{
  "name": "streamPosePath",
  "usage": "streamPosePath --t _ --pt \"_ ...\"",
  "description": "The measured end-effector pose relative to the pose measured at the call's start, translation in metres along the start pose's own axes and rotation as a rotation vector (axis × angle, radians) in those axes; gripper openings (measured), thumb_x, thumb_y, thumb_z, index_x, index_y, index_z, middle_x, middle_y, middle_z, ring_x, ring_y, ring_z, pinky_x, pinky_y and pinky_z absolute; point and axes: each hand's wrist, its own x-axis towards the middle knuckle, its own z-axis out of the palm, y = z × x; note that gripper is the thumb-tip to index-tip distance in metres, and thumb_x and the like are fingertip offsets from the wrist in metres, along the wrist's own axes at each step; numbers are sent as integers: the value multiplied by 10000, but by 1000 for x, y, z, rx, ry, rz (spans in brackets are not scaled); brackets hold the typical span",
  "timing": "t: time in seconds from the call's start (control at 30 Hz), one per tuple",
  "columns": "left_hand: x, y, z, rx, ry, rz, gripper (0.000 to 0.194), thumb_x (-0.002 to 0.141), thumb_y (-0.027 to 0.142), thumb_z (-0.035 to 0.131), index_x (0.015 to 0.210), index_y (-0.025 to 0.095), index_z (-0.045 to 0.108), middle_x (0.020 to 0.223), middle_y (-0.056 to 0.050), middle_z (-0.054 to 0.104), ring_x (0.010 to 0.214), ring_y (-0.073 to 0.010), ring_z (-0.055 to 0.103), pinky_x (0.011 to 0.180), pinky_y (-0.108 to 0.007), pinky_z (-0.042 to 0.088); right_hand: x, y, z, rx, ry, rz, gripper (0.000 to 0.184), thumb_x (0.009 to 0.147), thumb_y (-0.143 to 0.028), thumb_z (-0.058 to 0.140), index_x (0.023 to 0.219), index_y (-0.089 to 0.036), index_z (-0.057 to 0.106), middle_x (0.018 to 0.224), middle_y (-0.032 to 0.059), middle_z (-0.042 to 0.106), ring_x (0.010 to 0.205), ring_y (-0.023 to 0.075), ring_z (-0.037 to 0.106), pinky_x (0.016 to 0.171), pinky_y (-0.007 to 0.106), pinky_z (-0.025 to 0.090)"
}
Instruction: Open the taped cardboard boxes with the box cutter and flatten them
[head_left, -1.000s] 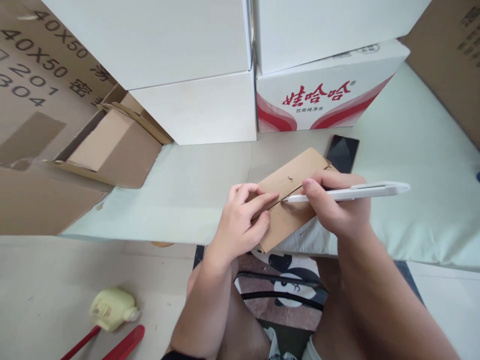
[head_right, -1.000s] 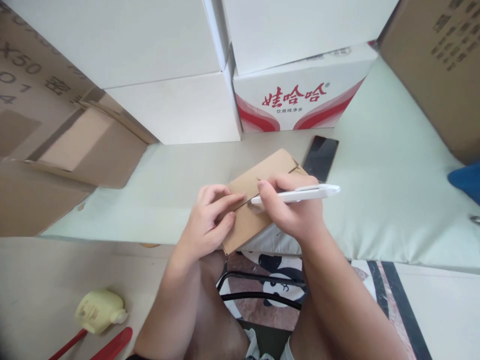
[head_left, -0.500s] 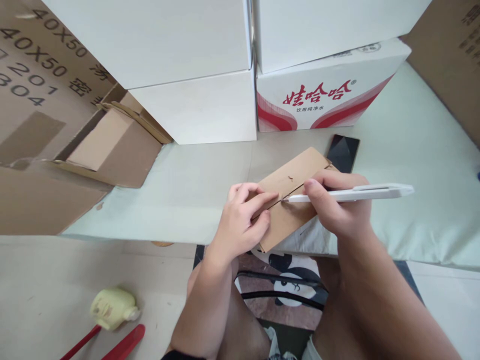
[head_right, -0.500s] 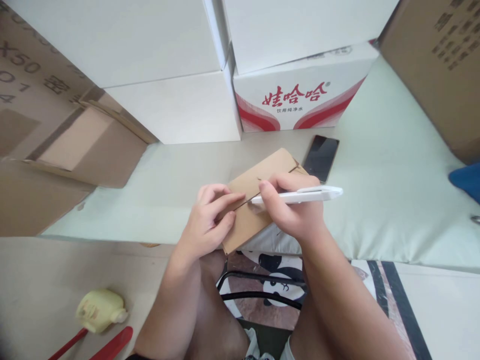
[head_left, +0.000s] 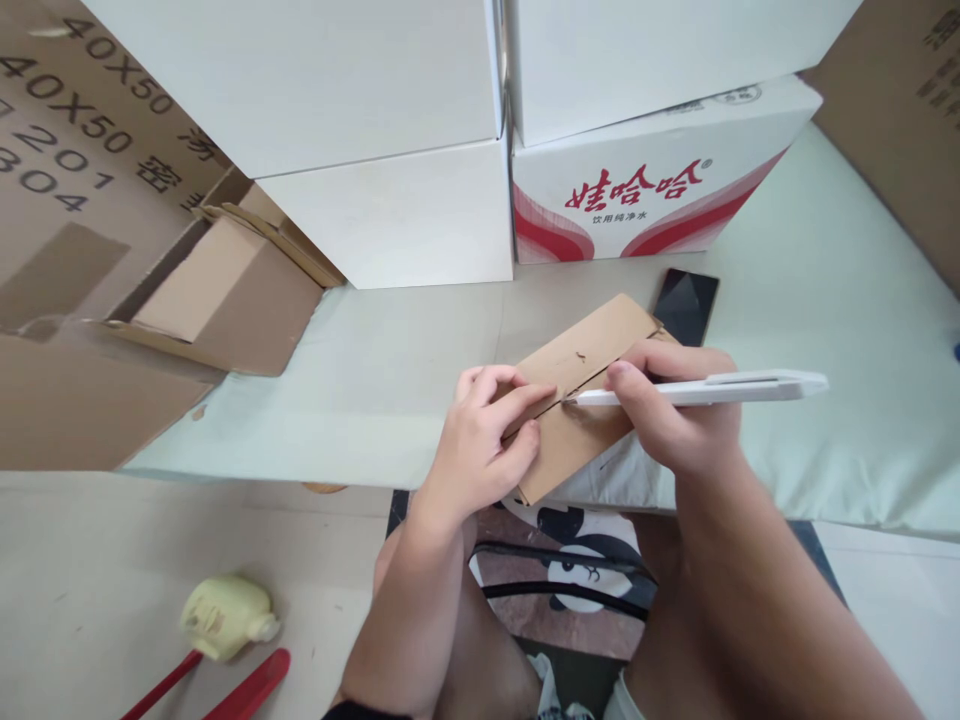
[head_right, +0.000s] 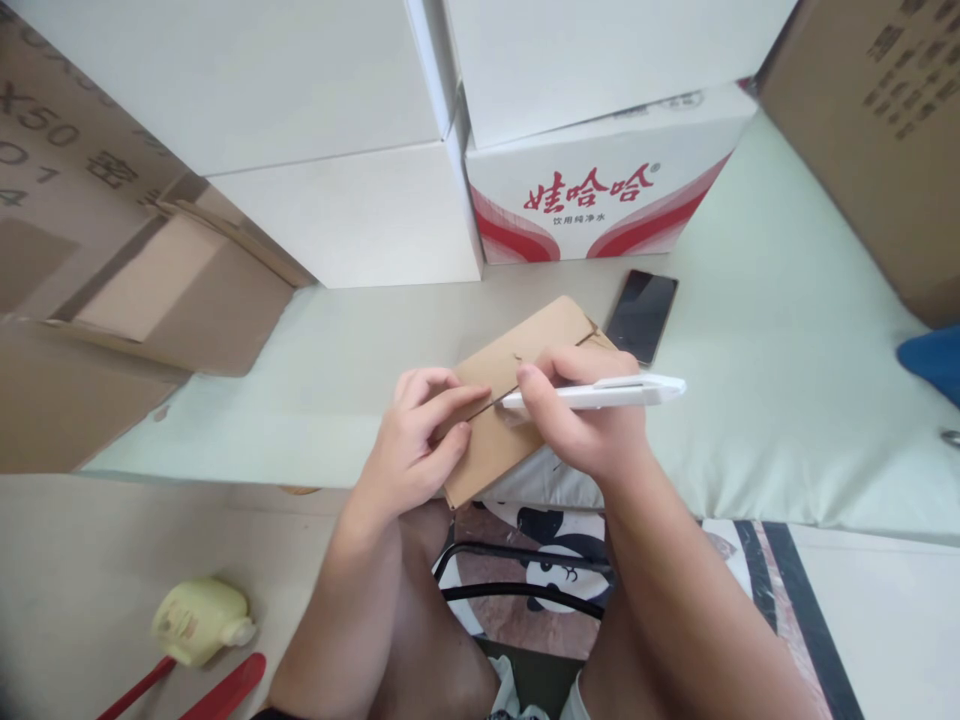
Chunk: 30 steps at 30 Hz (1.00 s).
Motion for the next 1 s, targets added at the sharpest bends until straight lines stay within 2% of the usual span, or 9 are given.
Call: streamPosePath --t 0.5,0.8,1.0 --pt "0 1 0 -2 5 -19 355 943 226 502 1224 247 719 1181 -81 609 1172 -251 506 1060 -446 465 0 -1 -1 -24 -7 -26 321 864 -238 605 549 -198 558 444 -24 509 397 79 396 412 251 284" --pt "1 0 1 -10 19 -8 348 938 224 507 1211 233 723 1169 -79 611 1161 -240 511 1060 -429 461 -3 2 -1 -12 -3 -24 353 885 -269 595 541 -200 562 471 -7 564 418 93 461 425 259 309" --pt "1 0 1 -13 32 -19 333 935 236 513 1191 239 726 1159 -79 622 1155 -244 526 1050 -434 475 -3 4 -1 10 -3 -29 366 899 -304 583 545 -211 572 471 -1 564 408 100 453 422 277 307"
